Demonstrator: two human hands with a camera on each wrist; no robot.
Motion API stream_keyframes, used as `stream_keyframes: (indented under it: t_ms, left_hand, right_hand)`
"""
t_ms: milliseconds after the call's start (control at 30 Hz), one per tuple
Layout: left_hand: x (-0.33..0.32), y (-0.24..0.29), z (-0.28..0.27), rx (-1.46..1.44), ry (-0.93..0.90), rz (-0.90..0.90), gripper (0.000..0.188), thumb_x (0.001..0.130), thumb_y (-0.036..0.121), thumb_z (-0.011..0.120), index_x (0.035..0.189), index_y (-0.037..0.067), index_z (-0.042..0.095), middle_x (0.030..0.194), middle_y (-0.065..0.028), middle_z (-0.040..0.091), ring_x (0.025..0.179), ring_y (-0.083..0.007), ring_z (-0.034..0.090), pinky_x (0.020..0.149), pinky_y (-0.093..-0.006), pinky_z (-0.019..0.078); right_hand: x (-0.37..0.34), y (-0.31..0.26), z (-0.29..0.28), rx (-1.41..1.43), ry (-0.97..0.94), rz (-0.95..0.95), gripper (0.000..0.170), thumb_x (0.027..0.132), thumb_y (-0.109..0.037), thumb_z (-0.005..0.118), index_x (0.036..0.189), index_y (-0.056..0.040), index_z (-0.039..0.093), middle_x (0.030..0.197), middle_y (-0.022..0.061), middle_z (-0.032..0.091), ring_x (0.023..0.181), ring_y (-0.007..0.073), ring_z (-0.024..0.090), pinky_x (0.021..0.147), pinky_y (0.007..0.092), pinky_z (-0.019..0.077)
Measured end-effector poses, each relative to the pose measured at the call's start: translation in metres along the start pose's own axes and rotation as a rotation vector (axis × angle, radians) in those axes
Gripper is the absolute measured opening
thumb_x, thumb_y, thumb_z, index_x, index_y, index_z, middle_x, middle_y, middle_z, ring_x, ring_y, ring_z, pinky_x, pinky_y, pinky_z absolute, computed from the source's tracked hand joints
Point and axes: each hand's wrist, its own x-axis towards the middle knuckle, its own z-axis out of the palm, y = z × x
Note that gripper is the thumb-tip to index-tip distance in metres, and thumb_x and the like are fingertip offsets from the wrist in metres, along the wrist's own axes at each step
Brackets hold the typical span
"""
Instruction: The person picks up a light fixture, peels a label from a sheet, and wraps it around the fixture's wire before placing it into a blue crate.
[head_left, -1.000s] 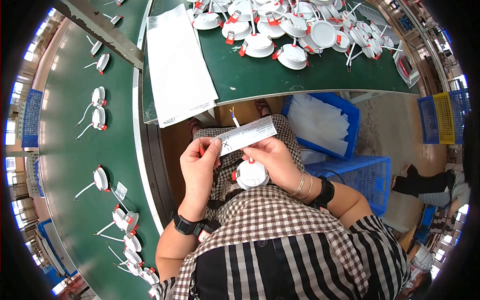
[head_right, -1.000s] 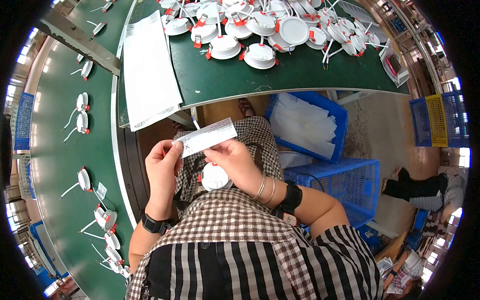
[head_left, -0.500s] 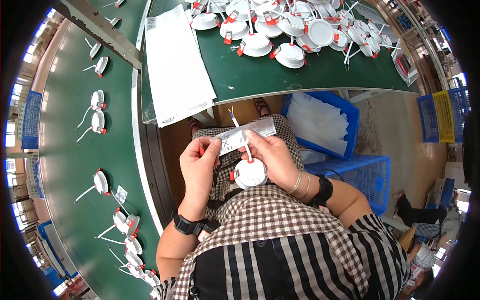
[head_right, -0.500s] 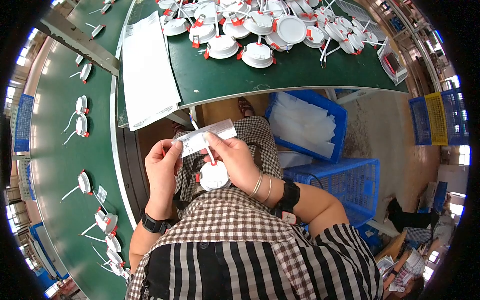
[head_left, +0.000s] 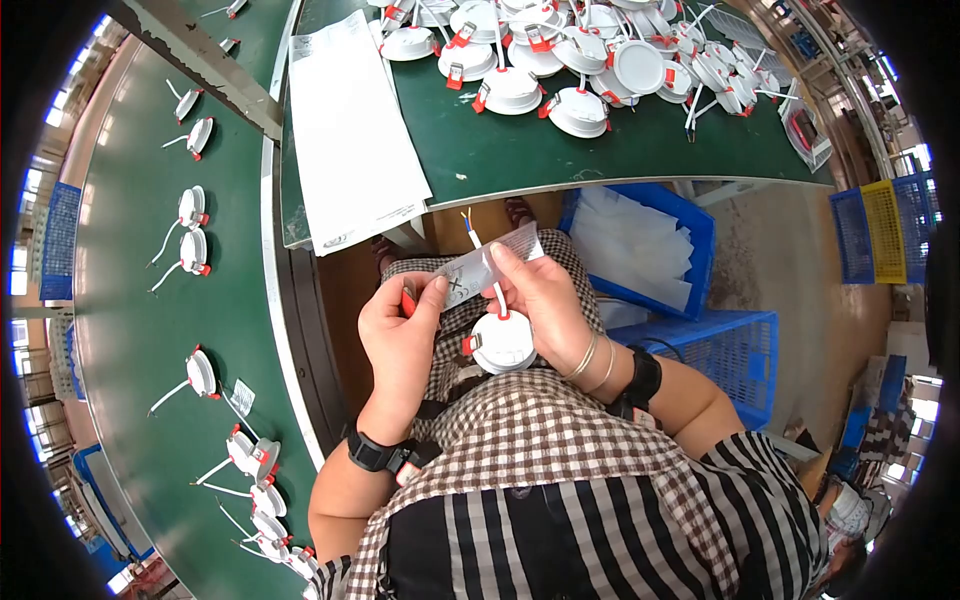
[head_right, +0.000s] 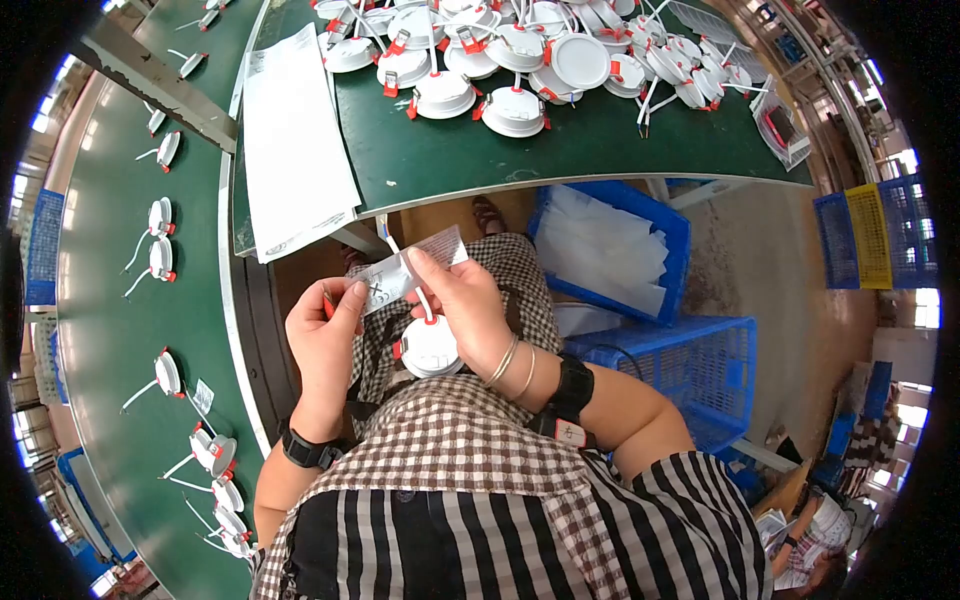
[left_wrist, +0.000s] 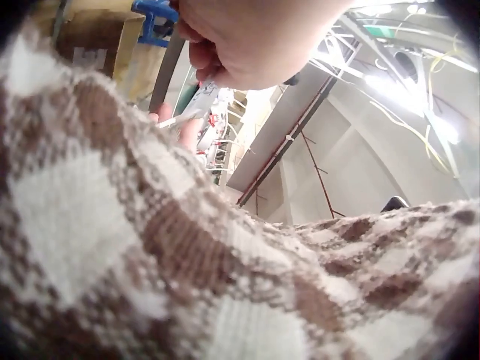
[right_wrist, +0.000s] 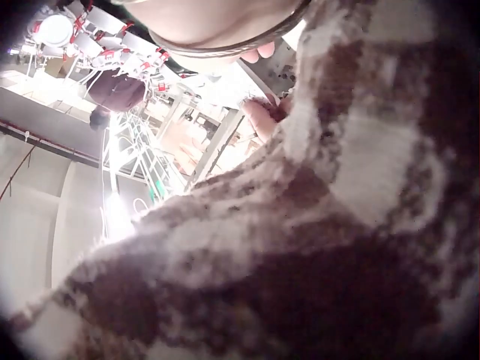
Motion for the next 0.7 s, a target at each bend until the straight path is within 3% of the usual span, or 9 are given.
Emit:
stream_keyframes:
  t_ms: [200,267,300,367,400,500,600,667,700]
  left_hand:
    - [0.003,-0.004,0.003,0.015,0.006,0.009,0.009,0.083,0.008,0.068,0.085,0.000,0.065,0.063,0.0041,0.051,0.055,-0.0030,0.043,0.050,-0.0189,0.0353]
    - [0.005,-0.003,0.003,0.001,0.029,-0.002,0.008,0.082,0.007,0.069,0.083,-0.001,0.066,0.060,0.0057,0.047,0.057,-0.0029,0.039,0.051,-0.0198,0.0346]
    - [0.005,-0.004,0.002,0.030,0.020,0.022,0.008,0.082,0.006,0.069,0.084,0.000,0.066,0.061,0.0050,0.046,0.057,-0.0036,0.039,0.051,-0.0203,0.0348]
    - [0.008,-0.006,0.000,0.056,0.017,0.050,0.008,0.081,0.006,0.069,0.085,0.000,0.065,0.061,0.0044,0.045,0.057,-0.0042,0.039,0.051,-0.0207,0.0349]
    - [0.008,-0.006,0.000,0.070,0.011,0.079,0.008,0.081,0.006,0.069,0.086,0.000,0.065,0.061,0.0037,0.045,0.057,-0.0049,0.039,0.051,-0.0210,0.0351]
    - [0.009,-0.010,-0.003,0.109,-0.006,0.108,0.011,0.081,0.006,0.068,0.090,0.002,0.065,0.064,0.0009,0.047,0.057,-0.0078,0.041,0.053,-0.0229,0.0375]
    - [0.009,-0.008,-0.003,0.171,-0.017,0.135,0.012,0.081,0.005,0.068,0.092,0.002,0.065,0.067,-0.0042,0.053,0.059,-0.0133,0.048,0.056,-0.0275,0.0422]
    - [0.009,-0.004,-0.003,0.187,0.000,0.164,0.012,0.082,0.005,0.067,0.093,0.001,0.064,0.067,-0.0007,0.052,0.060,-0.0092,0.045,0.056,-0.0241,0.0400]
    - [0.009,-0.003,-0.003,0.206,0.014,0.189,0.012,0.083,0.005,0.066,0.094,0.001,0.064,0.067,0.0027,0.051,0.061,-0.0051,0.043,0.056,-0.0207,0.0377]
  right_hand:
    - [0.010,0.009,-0.001,0.054,0.055,0.055,0.031,0.087,-0.035,0.065,0.091,-0.0055,0.058,0.070,0.0036,0.060,0.053,0.0085,0.054,0.050,0.0207,0.0451]
    - [0.012,0.009,0.001,0.088,0.058,0.052,0.037,0.088,-0.030,0.065,0.107,-0.0007,0.055,0.074,0.0066,0.062,0.055,0.0098,0.056,0.051,0.0217,0.0460]
    - [0.010,0.009,0.001,0.085,0.055,0.053,0.037,0.088,-0.030,0.065,0.107,-0.0007,0.055,0.074,0.0066,0.062,0.055,0.0098,0.056,0.051,0.0217,0.0460]
    - [0.005,0.008,0.001,0.028,0.093,-0.033,0.054,0.088,-0.024,0.065,0.127,0.0042,0.041,0.079,0.0103,0.063,0.059,0.0119,0.058,0.053,0.0224,0.0472]
    - [0.004,0.007,-0.002,0.042,0.051,-0.039,0.064,0.089,-0.017,0.063,0.138,0.0038,0.026,0.082,0.0129,0.064,0.063,0.0135,0.059,0.055,0.0232,0.0480]
    - [-0.001,0.005,-0.003,-0.037,0.039,-0.103,0.059,0.090,-0.014,0.060,0.137,0.0010,0.028,0.081,0.0128,0.064,0.062,0.0132,0.059,0.056,0.0239,0.0484]
    - [-0.002,0.008,-0.004,-0.063,-0.027,-0.164,0.040,0.092,-0.010,0.057,0.128,0.0005,0.042,0.082,0.0101,0.063,0.066,0.0113,0.059,0.059,0.0230,0.0487]
    - [-0.004,0.008,-0.003,-0.063,-0.068,-0.183,0.022,0.092,-0.010,0.057,0.111,0.0019,0.057,0.082,0.0059,0.063,0.070,0.0088,0.059,0.061,0.0213,0.0488]
    - [-0.005,0.007,-0.001,-0.066,-0.074,-0.184,0.022,0.092,-0.010,0.057,0.111,0.0019,0.057,0.082,0.0059,0.063,0.070,0.0088,0.059,0.061,0.0213,0.0488]
